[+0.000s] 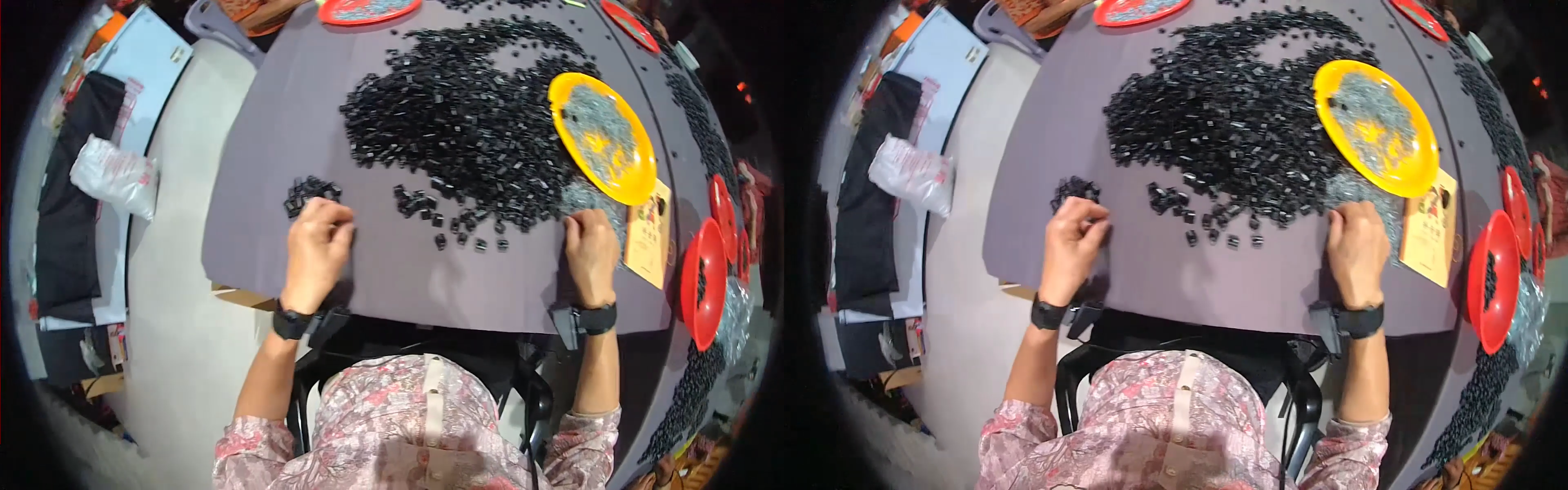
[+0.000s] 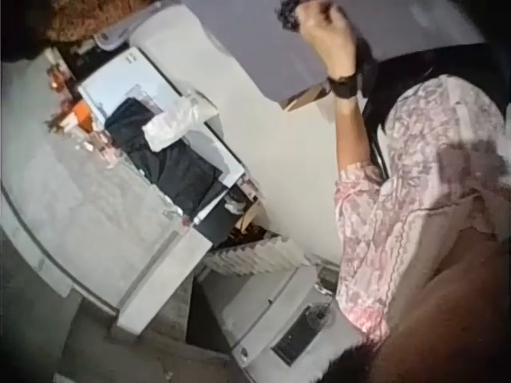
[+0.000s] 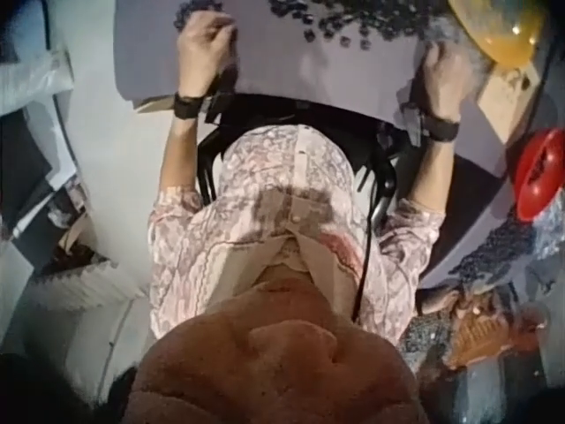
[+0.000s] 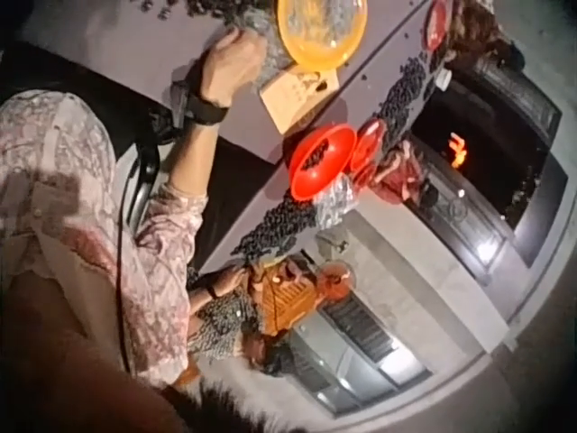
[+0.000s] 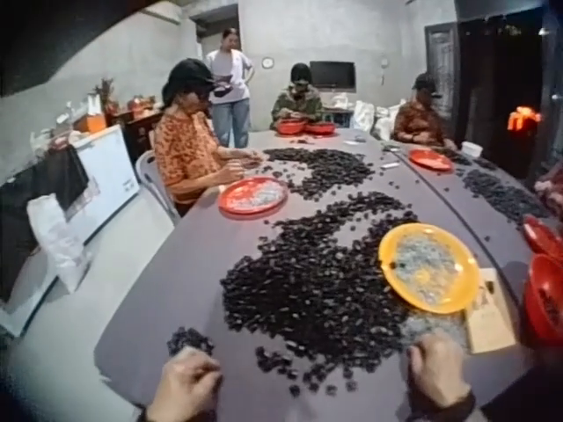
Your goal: Sorting and inspecting small black plastic components on a circular assembly table.
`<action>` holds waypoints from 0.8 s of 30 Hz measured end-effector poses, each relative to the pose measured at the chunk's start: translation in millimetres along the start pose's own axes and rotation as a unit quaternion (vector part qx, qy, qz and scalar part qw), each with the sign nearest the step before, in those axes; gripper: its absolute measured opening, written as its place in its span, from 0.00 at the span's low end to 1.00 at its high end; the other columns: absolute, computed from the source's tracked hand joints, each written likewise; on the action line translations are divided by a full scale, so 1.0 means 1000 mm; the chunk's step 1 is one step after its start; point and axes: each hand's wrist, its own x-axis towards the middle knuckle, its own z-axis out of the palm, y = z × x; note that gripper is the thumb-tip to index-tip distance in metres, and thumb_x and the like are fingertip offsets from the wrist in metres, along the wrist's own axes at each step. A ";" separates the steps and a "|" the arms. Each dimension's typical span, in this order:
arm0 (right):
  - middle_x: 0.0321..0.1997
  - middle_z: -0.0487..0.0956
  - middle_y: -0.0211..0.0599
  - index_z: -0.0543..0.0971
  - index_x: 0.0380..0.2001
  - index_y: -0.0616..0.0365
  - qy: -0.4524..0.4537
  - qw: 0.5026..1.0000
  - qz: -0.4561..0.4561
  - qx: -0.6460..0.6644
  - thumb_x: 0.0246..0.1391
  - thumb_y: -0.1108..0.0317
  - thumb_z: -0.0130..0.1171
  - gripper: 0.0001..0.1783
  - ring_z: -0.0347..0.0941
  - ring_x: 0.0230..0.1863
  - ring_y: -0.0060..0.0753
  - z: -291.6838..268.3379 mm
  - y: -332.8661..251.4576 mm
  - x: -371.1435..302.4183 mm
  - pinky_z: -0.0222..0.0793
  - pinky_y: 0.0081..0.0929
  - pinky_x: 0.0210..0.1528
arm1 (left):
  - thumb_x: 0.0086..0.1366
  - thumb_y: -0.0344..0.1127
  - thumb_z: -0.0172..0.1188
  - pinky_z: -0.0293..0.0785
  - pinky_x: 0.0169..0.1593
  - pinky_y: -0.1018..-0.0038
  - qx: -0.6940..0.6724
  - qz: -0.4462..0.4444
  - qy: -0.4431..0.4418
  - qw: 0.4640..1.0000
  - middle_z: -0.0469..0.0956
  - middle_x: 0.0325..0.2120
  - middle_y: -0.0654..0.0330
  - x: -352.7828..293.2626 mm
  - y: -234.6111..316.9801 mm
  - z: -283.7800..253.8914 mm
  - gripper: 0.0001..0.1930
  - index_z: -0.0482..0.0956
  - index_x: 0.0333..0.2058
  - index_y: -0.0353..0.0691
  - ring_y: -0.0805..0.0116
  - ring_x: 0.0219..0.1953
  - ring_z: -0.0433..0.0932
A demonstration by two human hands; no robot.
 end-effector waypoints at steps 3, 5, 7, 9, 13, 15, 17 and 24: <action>0.29 0.75 0.46 0.77 0.28 0.62 -0.005 1.000 -0.019 0.005 0.53 0.71 0.58 0.05 0.73 0.33 0.53 0.001 0.000 0.002 0.68 0.43 0.35 | 0.56 0.22 0.60 0.76 0.35 0.68 -0.004 0.007 -0.024 1.000 0.78 0.30 0.52 0.001 0.006 0.011 0.05 0.80 0.32 0.34 0.55 0.31 0.80; 0.28 0.75 0.46 0.76 0.27 0.62 -0.004 1.000 -0.029 0.007 0.52 0.73 0.58 0.04 0.73 0.33 0.53 0.000 -0.001 0.002 0.68 0.44 0.35 | 0.56 0.23 0.60 0.76 0.35 0.67 -0.037 -0.004 -0.038 0.999 0.78 0.29 0.52 0.003 0.014 0.016 0.04 0.80 0.32 0.34 0.56 0.30 0.80; 0.28 0.74 0.48 0.73 0.28 0.63 0.003 0.999 -0.028 0.026 0.52 0.74 0.56 0.04 0.72 0.32 0.54 -0.004 -0.003 -0.003 0.67 0.44 0.34 | 0.56 0.24 0.59 0.75 0.35 0.67 -0.046 0.003 -0.044 0.998 0.78 0.29 0.52 0.006 0.019 0.019 0.04 0.80 0.31 0.34 0.56 0.30 0.80; 0.27 0.74 0.49 0.73 0.28 0.64 0.011 0.999 -0.016 0.035 0.52 0.75 0.56 0.04 0.72 0.29 0.55 -0.010 -0.004 -0.006 0.67 0.43 0.33 | 0.55 0.24 0.59 0.75 0.35 0.67 -0.035 -0.001 -0.040 0.999 0.78 0.29 0.52 0.010 0.022 0.022 0.04 0.80 0.31 0.35 0.56 0.30 0.80; 0.25 0.75 0.48 0.73 0.30 0.66 0.012 0.996 -0.010 0.087 0.54 0.77 0.56 0.03 0.72 0.24 0.45 -0.014 -0.007 -0.015 0.67 0.37 0.28 | 0.55 0.24 0.59 0.75 0.37 0.66 -0.048 -0.013 -0.036 0.998 0.78 0.30 0.52 0.023 0.022 0.027 0.05 0.80 0.32 0.35 0.56 0.31 0.80; 0.25 0.75 0.44 0.74 0.32 0.65 0.005 0.990 0.001 0.139 0.54 0.77 0.56 0.03 0.72 0.24 0.39 -0.014 -0.010 -0.018 0.67 0.34 0.28 | 0.55 0.24 0.59 0.75 0.37 0.66 -0.052 0.004 -0.018 0.998 0.78 0.30 0.52 0.034 0.013 0.036 0.05 0.81 0.32 0.35 0.56 0.31 0.80; 0.26 0.75 0.43 0.75 0.34 0.65 0.019 0.985 0.016 0.169 0.54 0.78 0.56 0.04 0.72 0.24 0.37 -0.013 -0.018 -0.022 0.67 0.32 0.29 | 0.55 0.24 0.59 0.76 0.37 0.65 -0.056 0.021 0.000 0.998 0.78 0.30 0.53 0.043 0.011 0.041 0.06 0.81 0.32 0.36 0.56 0.31 0.80; 0.29 0.73 0.37 0.76 0.37 0.65 -0.012 0.977 0.001 0.215 0.53 0.81 0.55 0.07 0.69 0.27 0.28 -0.015 -0.042 -0.036 0.66 0.25 0.30 | 0.54 0.24 0.61 0.76 0.38 0.66 -0.070 0.008 -0.056 0.996 0.76 0.31 0.53 0.039 0.015 0.048 0.07 0.82 0.33 0.36 0.57 0.31 0.79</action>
